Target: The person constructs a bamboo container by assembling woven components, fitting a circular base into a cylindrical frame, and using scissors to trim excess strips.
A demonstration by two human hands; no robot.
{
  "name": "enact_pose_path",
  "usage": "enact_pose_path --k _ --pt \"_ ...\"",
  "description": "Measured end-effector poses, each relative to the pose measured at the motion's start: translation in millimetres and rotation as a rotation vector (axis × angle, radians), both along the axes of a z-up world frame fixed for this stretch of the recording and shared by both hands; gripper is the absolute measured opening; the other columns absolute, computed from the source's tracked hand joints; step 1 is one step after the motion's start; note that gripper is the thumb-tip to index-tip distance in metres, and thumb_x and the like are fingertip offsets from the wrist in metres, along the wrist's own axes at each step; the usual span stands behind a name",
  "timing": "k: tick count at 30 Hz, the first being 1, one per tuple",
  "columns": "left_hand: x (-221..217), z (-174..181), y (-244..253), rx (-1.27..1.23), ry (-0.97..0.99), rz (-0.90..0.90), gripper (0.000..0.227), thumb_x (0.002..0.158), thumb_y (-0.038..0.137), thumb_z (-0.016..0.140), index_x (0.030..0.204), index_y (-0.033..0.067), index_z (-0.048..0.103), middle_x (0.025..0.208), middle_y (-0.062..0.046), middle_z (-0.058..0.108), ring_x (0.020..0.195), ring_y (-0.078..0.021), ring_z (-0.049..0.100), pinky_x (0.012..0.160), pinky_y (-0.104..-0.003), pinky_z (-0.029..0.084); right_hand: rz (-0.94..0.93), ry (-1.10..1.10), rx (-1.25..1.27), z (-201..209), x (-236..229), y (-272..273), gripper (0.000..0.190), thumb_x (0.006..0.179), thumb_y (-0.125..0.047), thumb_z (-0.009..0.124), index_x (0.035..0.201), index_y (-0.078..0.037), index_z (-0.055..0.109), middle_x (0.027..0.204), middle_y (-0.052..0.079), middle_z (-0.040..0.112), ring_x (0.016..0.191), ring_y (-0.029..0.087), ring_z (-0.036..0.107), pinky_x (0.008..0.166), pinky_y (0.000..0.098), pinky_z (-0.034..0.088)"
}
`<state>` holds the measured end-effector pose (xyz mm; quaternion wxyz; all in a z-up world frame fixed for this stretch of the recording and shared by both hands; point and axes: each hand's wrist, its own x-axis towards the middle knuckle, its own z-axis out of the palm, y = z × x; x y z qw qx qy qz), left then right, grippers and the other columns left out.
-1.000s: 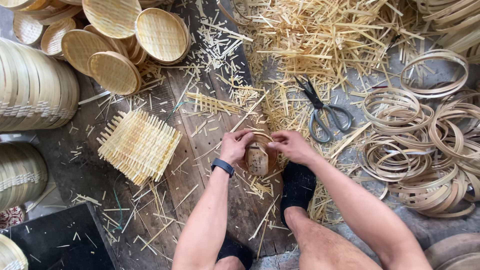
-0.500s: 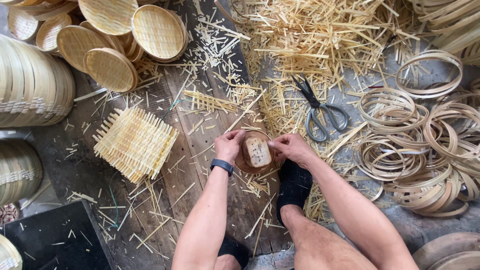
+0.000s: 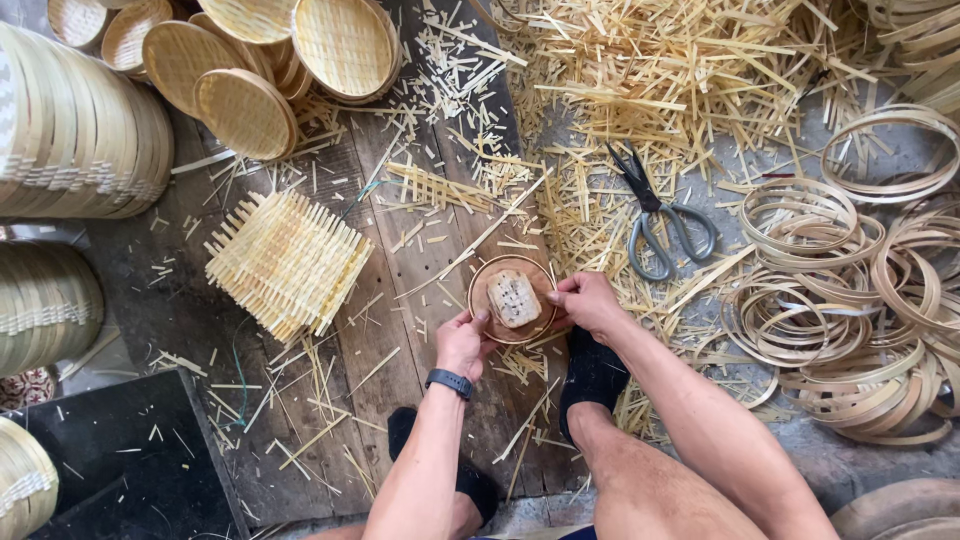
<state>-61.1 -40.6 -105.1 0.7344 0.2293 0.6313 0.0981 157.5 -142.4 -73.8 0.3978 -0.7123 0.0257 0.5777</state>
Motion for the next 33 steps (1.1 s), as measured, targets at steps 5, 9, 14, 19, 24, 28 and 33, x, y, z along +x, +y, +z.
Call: enact_pose_path --k 5,9,14,19,24,28,33 --pt "-2 17 12 0.125 -0.083 -0.118 0.029 0.095 0.007 0.067 0.124 0.0015 0.069 0.098 -0.006 0.075 0.077 -0.0138 0.069 0.062 -0.031 0.058 0.334 -0.23 0.023 44 12 13 0.028 0.091 -0.016 0.079 0.11 0.002 0.067 0.095 0.009 0.069 0.088 0.023 0.069 0.079 0.0387 0.059" --pt "-5 59 22 0.441 -0.253 -0.406 0.029 0.098 0.005 0.068 0.126 0.0022 0.07 0.105 -0.007 0.075 0.091 -0.0133 0.068 0.079 -0.028 0.056 0.381 -0.339 0.411 72 25 14 0.043 0.083 -0.011 0.078 0.125 -0.01 0.068 0.105 0.004 0.066 0.101 0.02 0.067 0.087 0.035 0.056" --pt "22 123 35 0.703 -0.252 -0.687 0.037 0.09 0.004 0.073 0.127 0.0071 0.069 0.118 -0.009 0.076 0.107 -0.0147 0.071 0.093 -0.027 0.056 0.514 -0.545 0.587 105 20 22 0.024 0.083 -0.007 0.078 0.107 -0.009 0.079 0.096 0.006 0.073 0.092 0.02 0.072 0.082 0.0323 0.058" --pt "38 141 25 0.837 -0.309 -0.595 0.024 0.093 0.005 0.072 0.116 0.0049 0.076 0.116 -0.009 0.078 0.105 -0.0147 0.073 0.092 -0.027 0.058 0.599 -0.702 0.67 114 12 19 0.025 0.079 -0.005 0.08 0.104 -0.008 0.08 0.092 0.008 0.073 0.085 0.022 0.072 0.075 0.0329 0.057" --pt "38 134 17 1.004 -0.251 -0.573 0.021 0.092 0.005 0.075 0.113 0.0044 0.078 0.109 -0.009 0.08 0.1 -0.0146 0.073 0.09 -0.027 0.057 0.577 -0.763 0.623 110 7 19 0.022 0.077 -0.006 0.082 0.099 -0.009 0.081 0.082 0.009 0.071 0.077 0.023 0.07 0.069 0.0343 0.056" --pt "40 123 20 0.678 -0.068 -0.547 0.026 0.093 0.013 0.074 0.118 0.0101 0.079 0.102 -0.008 0.082 0.087 -0.015 0.072 0.078 -0.029 0.059 0.506 -0.857 0.569 109 0 16 0.033 0.084 -0.02 0.082 0.113 -0.006 0.075 0.1 0.012 0.072 0.093 0.026 0.071 0.081 0.037 0.057" --pt "41 110 34 0.633 -0.094 -0.32 0.042 0.093 0.026 0.073 0.131 0.0089 0.069 0.117 -0.009 0.078 0.102 -0.0156 0.073 0.089 -0.03 0.059 0.399 -0.38 0.151 113 -19 14 0.091 0.072 -0.051 0.085 0.138 -0.002 0.048 0.117 0.017 0.068 0.108 0.028 0.07 0.093 0.0402 0.055"
